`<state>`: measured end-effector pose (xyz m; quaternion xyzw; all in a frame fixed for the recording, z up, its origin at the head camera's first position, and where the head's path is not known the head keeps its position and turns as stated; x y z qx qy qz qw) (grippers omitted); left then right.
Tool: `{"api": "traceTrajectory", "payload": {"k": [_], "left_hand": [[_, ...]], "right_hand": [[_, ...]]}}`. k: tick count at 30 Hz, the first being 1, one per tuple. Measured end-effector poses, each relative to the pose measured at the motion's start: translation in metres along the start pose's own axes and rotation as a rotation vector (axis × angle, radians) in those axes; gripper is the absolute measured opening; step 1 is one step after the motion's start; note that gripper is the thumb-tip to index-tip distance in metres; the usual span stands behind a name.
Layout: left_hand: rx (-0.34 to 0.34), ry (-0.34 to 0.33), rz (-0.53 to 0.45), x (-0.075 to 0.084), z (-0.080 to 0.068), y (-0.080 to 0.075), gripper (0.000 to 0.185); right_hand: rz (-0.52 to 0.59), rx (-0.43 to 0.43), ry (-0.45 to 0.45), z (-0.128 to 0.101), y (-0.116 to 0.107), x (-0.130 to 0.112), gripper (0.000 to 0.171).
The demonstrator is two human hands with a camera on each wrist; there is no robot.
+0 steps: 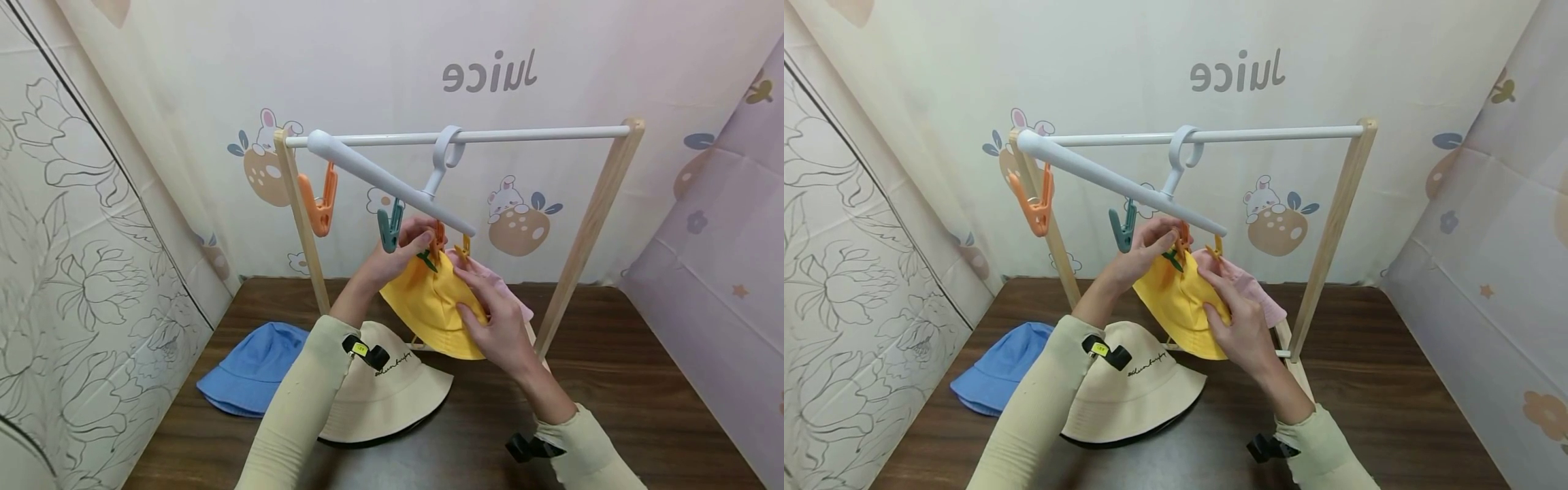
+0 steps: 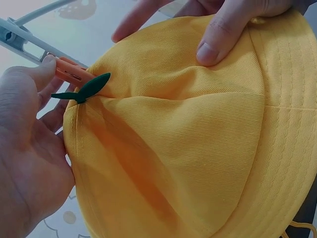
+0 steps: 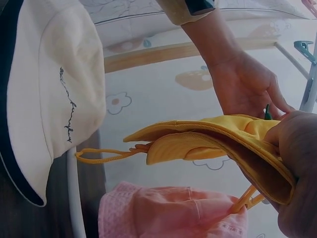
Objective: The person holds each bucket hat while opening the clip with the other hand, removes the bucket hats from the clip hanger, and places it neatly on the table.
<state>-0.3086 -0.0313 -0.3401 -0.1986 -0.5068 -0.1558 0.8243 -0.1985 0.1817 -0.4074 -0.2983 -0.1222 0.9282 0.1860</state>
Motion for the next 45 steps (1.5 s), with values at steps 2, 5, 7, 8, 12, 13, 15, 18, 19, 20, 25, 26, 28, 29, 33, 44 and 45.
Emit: {"api": "traceTrajectory", "payload": {"k": [2, 5, 7, 8, 12, 13, 15, 18, 19, 20, 25, 26, 28, 29, 33, 44, 45], "left_hand": [[-0.001, 0.001, 0.001, 0.000, 0.000, 0.000, 0.035], [-0.003, 0.006, -0.009, -0.001, 0.000, 0.001, 0.035], [-0.006, 0.012, -0.017, -0.001, 0.000, 0.001, 0.034], [-0.009, 0.016, -0.023, -0.001, 0.000, 0.001, 0.034], [-0.010, 0.027, -0.026, 0.000, 0.000, 0.001, 0.033], [-0.009, 0.028, -0.025, 0.000, 0.000, 0.001, 0.033], [-0.005, 0.025, -0.025, 0.001, 0.000, 0.001, 0.034], [-0.002, 0.016, -0.027, 0.001, 0.000, 0.001, 0.035], [0.000, 0.012, -0.025, 0.000, 0.000, 0.001, 0.035], [0.000, 0.010, -0.025, 0.000, 0.000, 0.001, 0.035], [-0.001, 0.003, -0.022, -0.002, 0.000, 0.001, 0.036], [-0.003, 0.003, -0.024, -0.001, 0.000, 0.001, 0.036], [-0.004, 0.004, -0.030, -0.002, 0.000, 0.001, 0.036], [-0.007, 0.008, -0.035, -0.002, 0.000, 0.001, 0.037], [-0.012, 0.025, -0.047, -0.002, 0.000, 0.001, 0.036], [-0.004, 0.001, -0.056, -0.004, 0.000, 0.001, 0.036], [-0.003, -0.002, -0.055, -0.005, 0.000, 0.001, 0.037]], "right_hand": [[0.002, 0.006, -0.005, -0.001, 0.000, 0.001, 0.065], [-0.005, 0.019, -0.020, -0.001, 0.001, 0.001, 0.065], [-0.013, 0.026, -0.030, -0.001, 0.001, 0.001, 0.065], [-0.015, 0.029, -0.035, -0.001, 0.001, 0.002, 0.064], [-0.012, 0.034, -0.046, -0.001, 0.002, 0.002, 0.064], [-0.008, 0.035, -0.045, -0.002, 0.002, 0.002, 0.064], [-0.008, 0.034, -0.040, -0.003, 0.002, 0.003, 0.064], [-0.014, 0.028, -0.031, -0.005, 0.002, 0.005, 0.064], [-0.018, 0.027, -0.029, -0.005, 0.002, 0.005, 0.064], [-0.020, 0.027, -0.029, -0.006, 0.002, 0.006, 0.064], [-0.014, 0.029, -0.033, -0.008, 0.003, 0.007, 0.063], [-0.013, 0.029, -0.032, -0.008, 0.003, 0.007, 0.063], [-0.013, 0.027, -0.030, -0.008, 0.003, 0.007, 0.063], [-0.014, 0.026, -0.029, -0.009, 0.003, 0.007, 0.064], [-0.029, 0.023, -0.021, -0.010, 0.003, 0.008, 0.064], [-0.029, 0.008, -0.003, -0.012, 0.003, 0.006, 0.063], [-0.028, 0.008, -0.005, -0.012, 0.003, 0.006, 0.063]]}}
Point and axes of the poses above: each hand's wrist, its own z-axis towards the middle knuckle, its own y-axis out of the palm, x = y × z, the point moved 1 cm from there along z, towards the middle knuckle, and after that the axes turned 3 degrees about x, right-handed, at the moved point
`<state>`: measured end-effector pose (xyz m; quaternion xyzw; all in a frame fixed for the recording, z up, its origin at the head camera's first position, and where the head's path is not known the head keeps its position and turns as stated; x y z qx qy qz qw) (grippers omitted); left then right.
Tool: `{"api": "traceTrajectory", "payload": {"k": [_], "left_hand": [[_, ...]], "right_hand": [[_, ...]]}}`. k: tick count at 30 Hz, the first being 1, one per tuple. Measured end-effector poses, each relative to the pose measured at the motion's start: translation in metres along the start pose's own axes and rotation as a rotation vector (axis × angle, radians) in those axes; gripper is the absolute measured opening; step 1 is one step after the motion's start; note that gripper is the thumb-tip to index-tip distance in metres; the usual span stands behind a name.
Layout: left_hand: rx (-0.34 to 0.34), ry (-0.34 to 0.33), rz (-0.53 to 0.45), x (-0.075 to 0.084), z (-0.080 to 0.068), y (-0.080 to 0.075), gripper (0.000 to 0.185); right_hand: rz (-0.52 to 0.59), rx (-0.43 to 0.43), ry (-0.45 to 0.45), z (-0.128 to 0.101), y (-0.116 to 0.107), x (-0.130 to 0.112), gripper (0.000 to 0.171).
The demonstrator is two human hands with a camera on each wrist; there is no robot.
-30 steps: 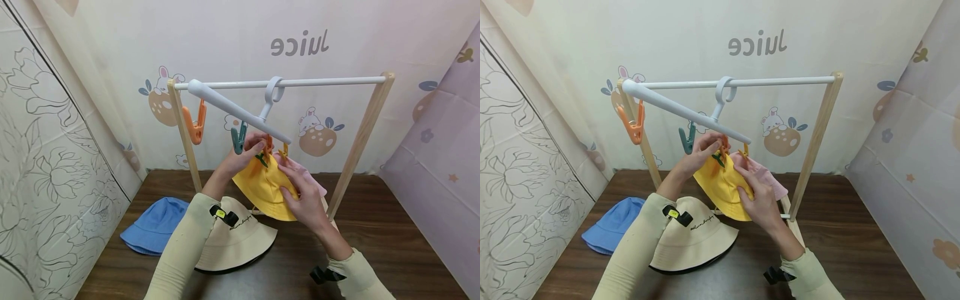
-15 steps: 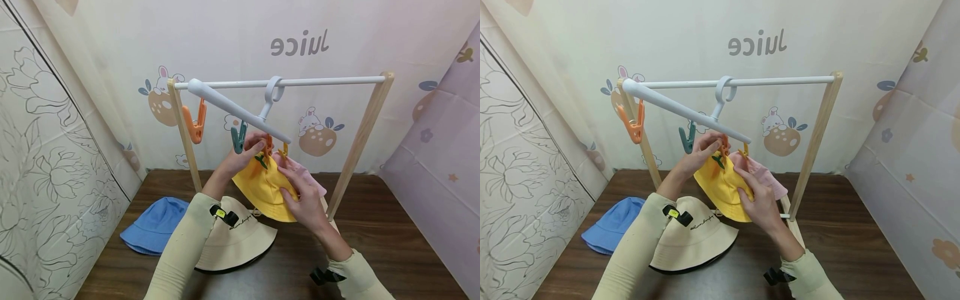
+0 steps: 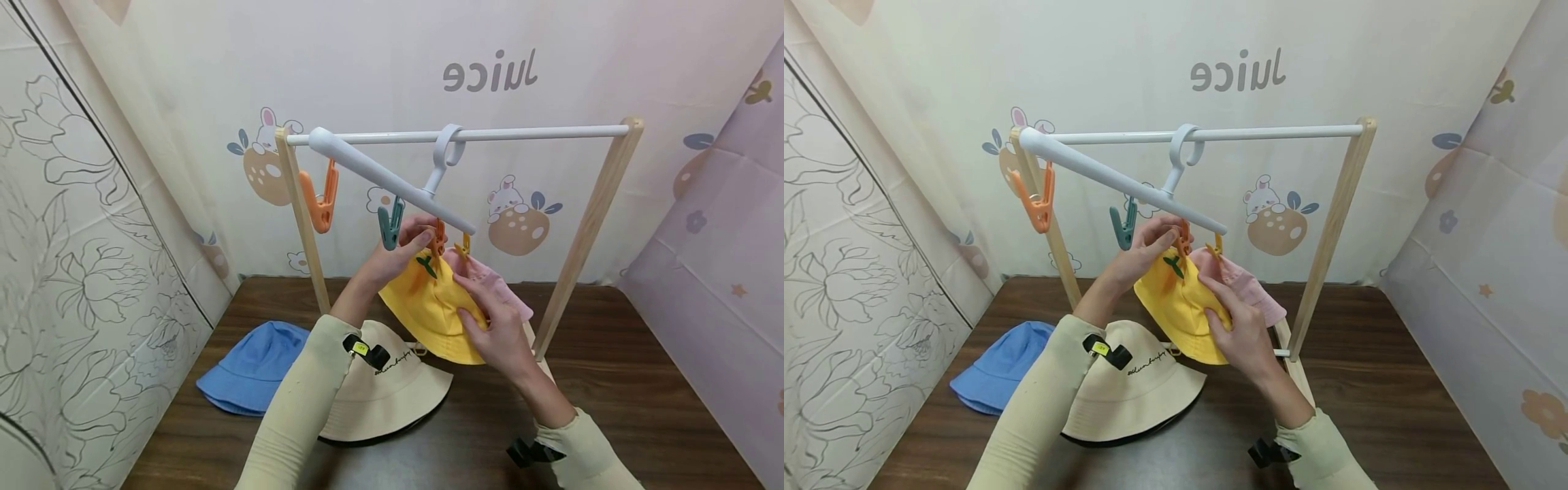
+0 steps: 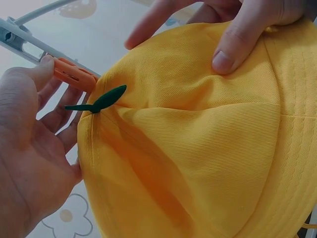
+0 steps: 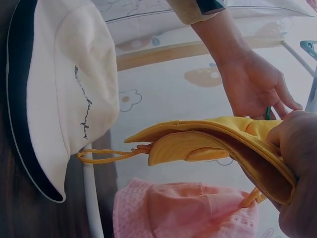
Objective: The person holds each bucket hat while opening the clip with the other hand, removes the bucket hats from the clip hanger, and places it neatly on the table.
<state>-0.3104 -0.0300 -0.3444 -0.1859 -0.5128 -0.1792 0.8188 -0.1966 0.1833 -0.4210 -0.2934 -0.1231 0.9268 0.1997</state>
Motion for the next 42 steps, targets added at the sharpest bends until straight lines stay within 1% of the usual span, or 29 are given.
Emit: {"api": "traceTrajectory", "payload": {"k": [5, 14, 24, 34, 37, 42], "left_hand": [[0.012, -0.020, -0.002, -0.0005, -0.0012, -0.0007, 0.039], [0.014, -0.007, -0.015, 0.0005, -0.0036, -0.0011, 0.041], [0.022, -0.019, -0.007, -0.0023, -0.0065, -0.0033, 0.042], [0.058, -0.069, -0.007, -0.0016, -0.0090, -0.0029, 0.045], [0.075, -0.061, -0.024, -0.0010, -0.0083, -0.0014, 0.044], [0.096, -0.033, -0.067, 0.0012, -0.0085, 0.0017, 0.041]], "right_hand": [[0.003, -0.009, -0.003, 0.0002, 0.0000, -0.0004, 0.063], [0.021, -0.011, 0.002, 0.0002, 0.0006, -0.0006, 0.064], [-0.012, -0.016, 0.024, -0.0026, 0.0010, 0.0000, 0.063], [-0.018, -0.029, 0.044, -0.0038, 0.0003, -0.0009, 0.063], [-0.027, -0.027, 0.056, -0.0050, 0.0003, -0.0016, 0.063], [-0.044, -0.008, 0.042, -0.0057, 0.0011, -0.0021, 0.062]]}}
Point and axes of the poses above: each hand's wrist, its own z-axis towards the middle knuckle, its own y-axis out of the palm, x = y × z, the point moved 1 cm from there along z, towards the middle knuckle, and after that the axes turned 3 degrees about x, right-handed, at the moved point
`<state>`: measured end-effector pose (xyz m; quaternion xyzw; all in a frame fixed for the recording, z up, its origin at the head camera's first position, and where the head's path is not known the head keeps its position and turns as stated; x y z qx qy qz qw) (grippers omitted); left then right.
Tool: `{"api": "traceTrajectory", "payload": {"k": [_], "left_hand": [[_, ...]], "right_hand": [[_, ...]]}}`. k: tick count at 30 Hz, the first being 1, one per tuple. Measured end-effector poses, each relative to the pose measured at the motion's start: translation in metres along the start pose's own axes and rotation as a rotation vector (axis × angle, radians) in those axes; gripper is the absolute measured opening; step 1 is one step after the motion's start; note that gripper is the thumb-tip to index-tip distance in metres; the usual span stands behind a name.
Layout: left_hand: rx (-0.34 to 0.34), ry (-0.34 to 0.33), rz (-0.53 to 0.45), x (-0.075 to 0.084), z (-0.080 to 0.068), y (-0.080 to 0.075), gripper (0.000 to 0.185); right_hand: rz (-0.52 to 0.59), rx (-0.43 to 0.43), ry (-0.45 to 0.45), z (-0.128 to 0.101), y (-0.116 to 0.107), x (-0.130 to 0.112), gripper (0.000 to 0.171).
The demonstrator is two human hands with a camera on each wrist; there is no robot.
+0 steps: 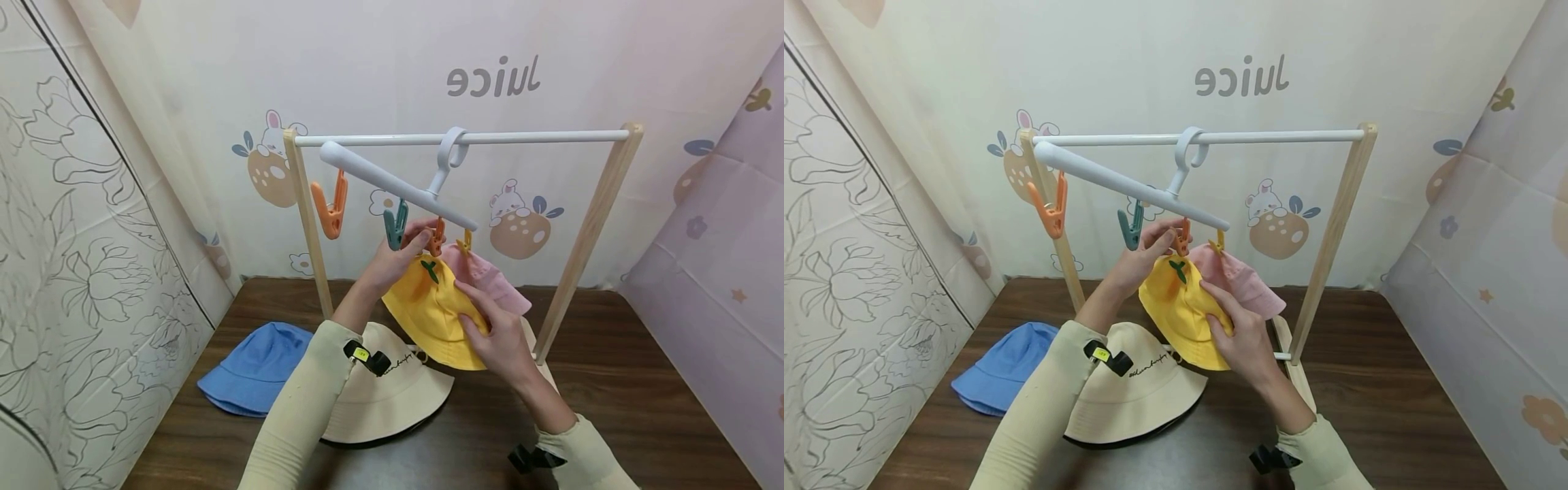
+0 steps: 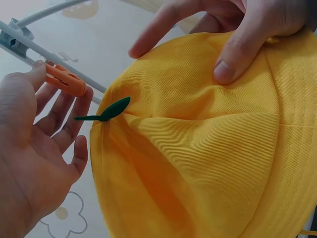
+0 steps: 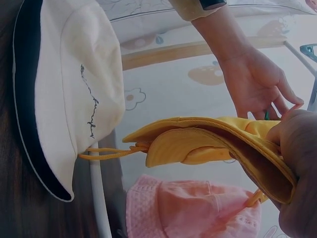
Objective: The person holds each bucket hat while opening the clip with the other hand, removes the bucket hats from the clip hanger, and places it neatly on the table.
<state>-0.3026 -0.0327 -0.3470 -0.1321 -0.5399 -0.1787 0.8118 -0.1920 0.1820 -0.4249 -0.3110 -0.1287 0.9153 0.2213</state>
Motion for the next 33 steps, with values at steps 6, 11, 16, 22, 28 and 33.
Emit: {"api": "traceTrajectory", "payload": {"k": [6, 11, 16, 22, 28, 33], "left_hand": [[0.024, -0.003, 0.044, 0.0004, -0.0008, -0.0002, 0.042], [0.028, -0.008, 0.068, 0.0003, -0.0012, -0.0008, 0.042], [0.034, -0.003, 0.078, -0.0015, -0.0018, -0.0023, 0.042], [0.046, 0.014, 0.065, -0.0029, -0.0018, -0.0029, 0.043], [0.047, 0.027, 0.065, -0.0006, -0.0021, -0.0014, 0.044], [0.031, 0.039, 0.023, -0.0003, -0.0020, -0.0016, 0.045]], "right_hand": [[-0.034, 0.006, -0.008, -0.0002, -0.0005, 0.0008, 0.064], [-0.045, 0.000, 0.009, -0.0014, -0.0012, 0.0010, 0.065], [-0.039, 0.002, 0.031, -0.0021, -0.0016, 0.0002, 0.064], [0.023, -0.001, 0.049, -0.0020, -0.0031, 0.0003, 0.063], [0.071, -0.025, 0.088, -0.0026, -0.0064, 0.0019, 0.062], [0.096, -0.036, 0.102, -0.0021, -0.0096, 0.0034, 0.063]]}}
Point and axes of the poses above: each hand's wrist, its own z-axis towards the middle knuckle, its own y-axis out of the palm, x = y × z, the point moved 1 cm from there along z, towards the middle knuckle, and after that the axes turned 3 degrees about x, right-handed, at the moved point
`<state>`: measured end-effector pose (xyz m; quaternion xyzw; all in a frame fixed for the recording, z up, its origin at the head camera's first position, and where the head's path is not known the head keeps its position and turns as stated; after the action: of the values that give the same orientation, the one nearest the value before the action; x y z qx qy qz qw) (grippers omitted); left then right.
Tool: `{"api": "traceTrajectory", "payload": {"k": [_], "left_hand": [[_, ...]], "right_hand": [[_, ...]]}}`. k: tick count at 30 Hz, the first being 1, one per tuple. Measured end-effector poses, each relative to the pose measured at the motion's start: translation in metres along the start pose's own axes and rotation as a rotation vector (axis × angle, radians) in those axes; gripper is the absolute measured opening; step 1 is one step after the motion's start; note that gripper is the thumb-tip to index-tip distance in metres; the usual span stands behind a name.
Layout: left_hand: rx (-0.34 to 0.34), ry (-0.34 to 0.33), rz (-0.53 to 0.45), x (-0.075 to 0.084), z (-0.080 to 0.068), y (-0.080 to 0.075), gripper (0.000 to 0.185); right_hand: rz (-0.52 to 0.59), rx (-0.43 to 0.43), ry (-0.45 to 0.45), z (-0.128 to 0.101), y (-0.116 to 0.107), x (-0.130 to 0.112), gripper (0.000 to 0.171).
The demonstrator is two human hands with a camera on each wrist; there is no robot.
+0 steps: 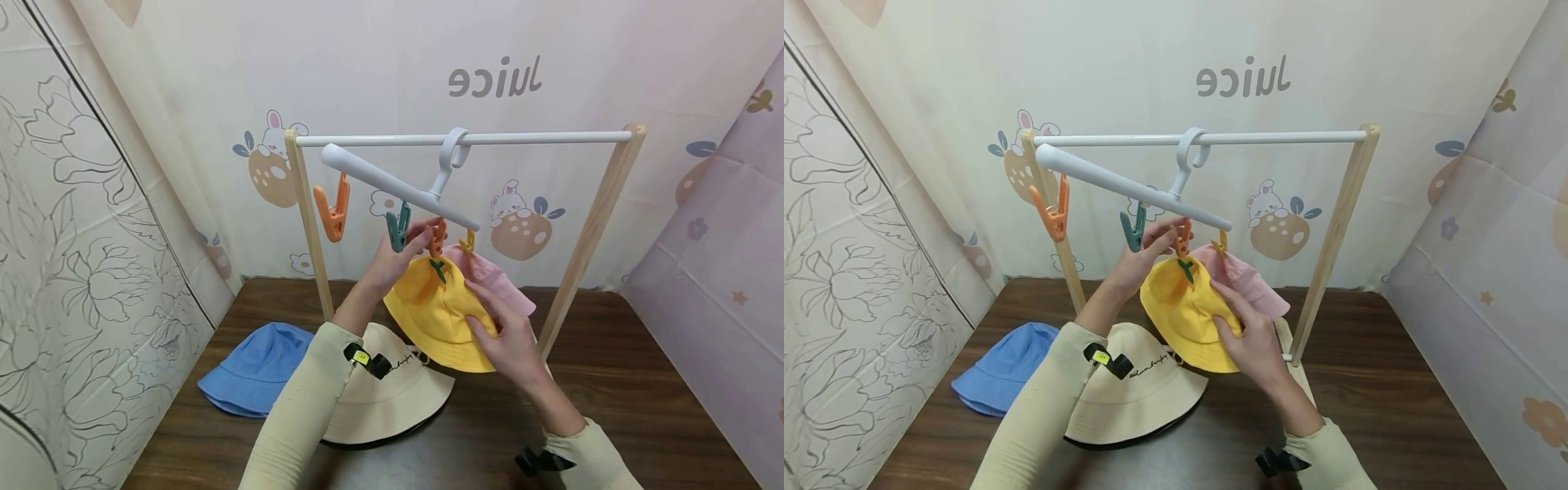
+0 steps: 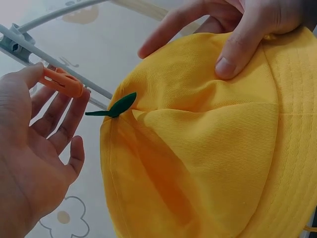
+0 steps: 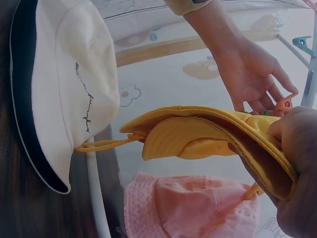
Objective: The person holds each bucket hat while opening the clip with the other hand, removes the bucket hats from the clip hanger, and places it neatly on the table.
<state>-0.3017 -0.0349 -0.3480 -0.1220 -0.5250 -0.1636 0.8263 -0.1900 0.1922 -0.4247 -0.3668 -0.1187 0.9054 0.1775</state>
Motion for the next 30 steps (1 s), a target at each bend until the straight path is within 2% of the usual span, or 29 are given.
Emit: {"api": "traceTrajectory", "payload": {"k": [6, 13, 20, 21, 23, 30], "left_hand": [[-0.044, 0.025, -0.070, 0.000, 0.000, 0.001, 0.048], [-0.033, 0.020, -0.082, 0.001, -0.001, 0.002, 0.047], [-0.033, 0.024, -0.042, -0.002, -0.001, 0.002, 0.006], [-0.036, 0.025, -0.027, -0.002, -0.001, 0.001, 0.006], [-0.043, 0.021, 0.000, -0.004, -0.003, 0.001, 0.009], [-0.066, 0.015, 0.051, -0.005, -0.007, -0.002, 0.041]], "right_hand": [[0.040, -0.001, -0.023, 0.000, -0.003, 0.002, 0.062], [0.148, -0.015, -0.035, -0.002, -0.009, 0.008, 0.066], [0.190, -0.019, -0.016, -0.003, -0.016, 0.010, 0.066], [0.192, -0.020, -0.011, -0.003, -0.017, 0.011, 0.066], [0.205, -0.024, 0.004, -0.004, -0.019, 0.011, 0.066], [0.211, -0.047, 0.064, -0.006, -0.027, 0.014, 0.064]]}}
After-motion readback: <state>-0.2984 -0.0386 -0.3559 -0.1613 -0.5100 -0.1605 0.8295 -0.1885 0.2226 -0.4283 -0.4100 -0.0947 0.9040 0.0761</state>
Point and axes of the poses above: each hand's wrist, its own z-axis towards the middle knuckle, its own y-axis out of the palm, x = y × z, the point moved 1 cm from there along z, towards the middle knuckle, and after that the axes turned 3 degrees about x, right-handed, at the moved point
